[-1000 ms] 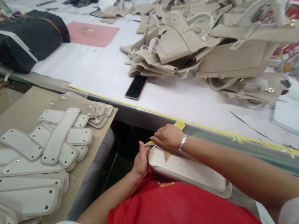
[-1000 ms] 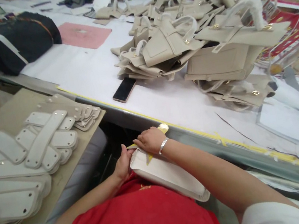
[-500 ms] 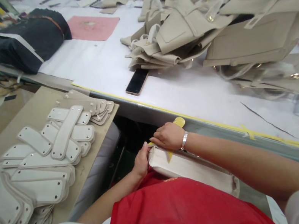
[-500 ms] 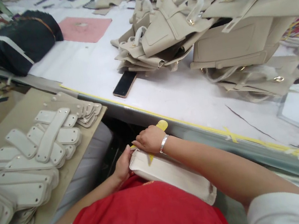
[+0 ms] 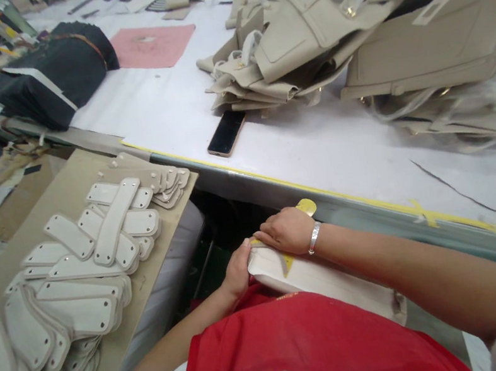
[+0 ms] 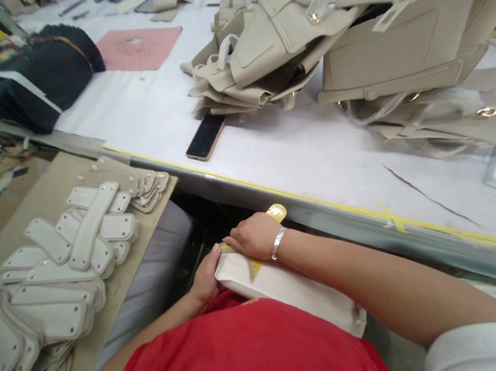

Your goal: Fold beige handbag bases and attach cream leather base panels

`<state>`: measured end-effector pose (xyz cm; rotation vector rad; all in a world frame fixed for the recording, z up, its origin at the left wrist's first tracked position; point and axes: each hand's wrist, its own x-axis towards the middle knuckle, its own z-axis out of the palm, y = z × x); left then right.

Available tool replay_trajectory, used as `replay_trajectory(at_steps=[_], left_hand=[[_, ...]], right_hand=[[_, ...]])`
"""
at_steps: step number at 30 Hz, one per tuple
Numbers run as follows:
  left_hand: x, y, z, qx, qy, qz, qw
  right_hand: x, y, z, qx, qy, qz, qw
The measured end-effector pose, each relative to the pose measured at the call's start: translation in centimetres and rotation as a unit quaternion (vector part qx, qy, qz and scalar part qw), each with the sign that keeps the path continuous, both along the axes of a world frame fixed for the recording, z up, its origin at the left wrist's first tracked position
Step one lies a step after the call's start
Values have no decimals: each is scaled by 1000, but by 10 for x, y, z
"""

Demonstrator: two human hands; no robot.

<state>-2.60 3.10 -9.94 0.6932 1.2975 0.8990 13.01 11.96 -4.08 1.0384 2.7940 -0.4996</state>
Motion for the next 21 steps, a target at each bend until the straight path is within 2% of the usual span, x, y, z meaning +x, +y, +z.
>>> replay_trajectory(at_steps=[3, 6, 10, 13, 15, 18, 21], left_hand=[[5, 3, 10, 35, -41, -15, 998], [8, 6, 18, 34, -77, -50, 995], [5, 13, 22, 29, -57, -86, 994], [-8, 18, 21, 39, -47, -130, 990], [-22, 21, 22, 52, -16, -147, 988], [-42, 18, 30, 22, 34, -154, 987], [-46, 13, 42, -62, -50, -199, 977]], right_hand=[[6, -4, -2, -14, -11, -16, 1000], [12, -7, -3, -22, -22, -31, 999], [16, -13, 2, -23, -53, -49, 997], [22, -19, 12, -15, -86, -71, 994], [32, -27, 23, -12, -109, -125, 986], [52, -45, 43, -37, -92, -255, 962], [71, -74, 63, -112, 29, -340, 933]])
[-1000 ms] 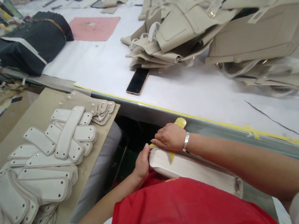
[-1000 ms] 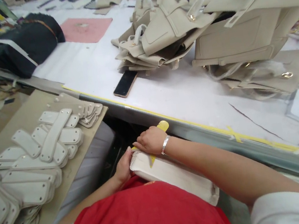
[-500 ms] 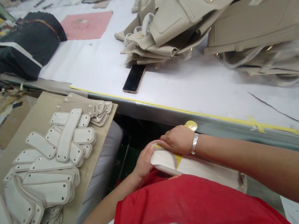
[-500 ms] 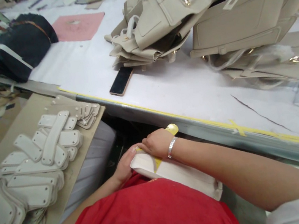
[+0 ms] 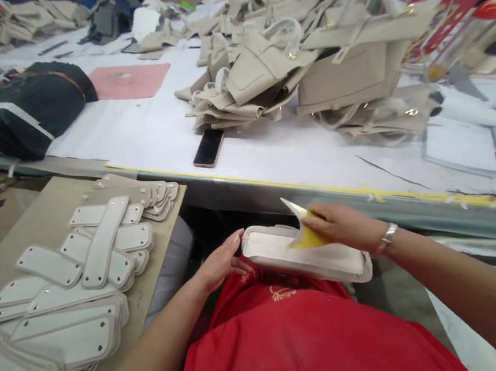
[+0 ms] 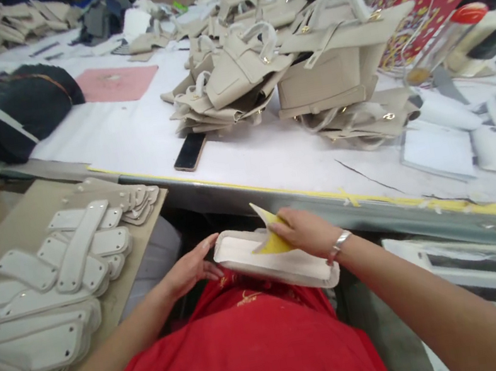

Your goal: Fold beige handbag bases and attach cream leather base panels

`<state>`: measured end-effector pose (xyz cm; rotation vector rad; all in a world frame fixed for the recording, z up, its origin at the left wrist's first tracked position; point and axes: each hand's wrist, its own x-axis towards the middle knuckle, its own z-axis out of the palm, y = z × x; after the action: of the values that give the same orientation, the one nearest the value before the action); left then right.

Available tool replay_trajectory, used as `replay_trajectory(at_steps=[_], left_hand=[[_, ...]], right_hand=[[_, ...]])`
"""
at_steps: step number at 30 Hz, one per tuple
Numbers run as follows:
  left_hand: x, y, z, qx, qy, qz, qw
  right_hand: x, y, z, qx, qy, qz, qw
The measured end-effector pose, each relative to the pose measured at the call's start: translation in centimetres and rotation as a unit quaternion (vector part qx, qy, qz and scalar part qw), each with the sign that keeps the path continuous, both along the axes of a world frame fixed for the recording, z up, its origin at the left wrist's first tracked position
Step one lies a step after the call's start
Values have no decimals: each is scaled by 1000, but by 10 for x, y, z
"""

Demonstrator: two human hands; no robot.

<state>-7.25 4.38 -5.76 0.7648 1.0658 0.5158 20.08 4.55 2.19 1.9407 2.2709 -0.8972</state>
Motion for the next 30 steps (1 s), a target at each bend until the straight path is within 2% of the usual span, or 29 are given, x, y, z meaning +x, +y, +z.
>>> replay_trajectory(at_steps=[2, 4, 7, 11, 15, 17, 19, 21, 23, 27, 30], left_hand=[[6, -2, 5, -43, -69, -17, 997], [16, -1, 6, -59, -114, -7, 992], [27, 0, 0, -53, -172, 15, 984], [31, -1, -9, -23, -216, 30, 976], [28, 0, -14, 2, -232, 38, 972], [25, 1, -15, 2, -248, 29, 968], [21, 1, -17, -2, -259, 18, 966], [18, 1, -19, -9, -270, 10, 963], [16, 1, -22, -15, -284, 9, 959], [16, 0, -27, -10, -310, 16, 950], [20, -2, -30, 12, -305, 23, 952]], right_hand=[[4, -23, 9, -18, 116, -46, 992], [-1, -47, 13, -8, 192, -89, 977], [-20, -75, 10, 58, 173, -108, 977], [-47, -95, -5, 97, 127, -79, 984], [-71, -97, -26, 76, 181, -97, 976], [-85, -94, -38, 32, 236, -126, 963], [-100, -91, -49, -53, 308, -189, 931], [-115, -89, -59, -143, 368, -273, 877], [-127, -90, -68, -196, 407, -343, 824], [-139, -92, -80, -210, 475, -407, 751], [-140, -89, -81, -218, 493, -421, 729]])
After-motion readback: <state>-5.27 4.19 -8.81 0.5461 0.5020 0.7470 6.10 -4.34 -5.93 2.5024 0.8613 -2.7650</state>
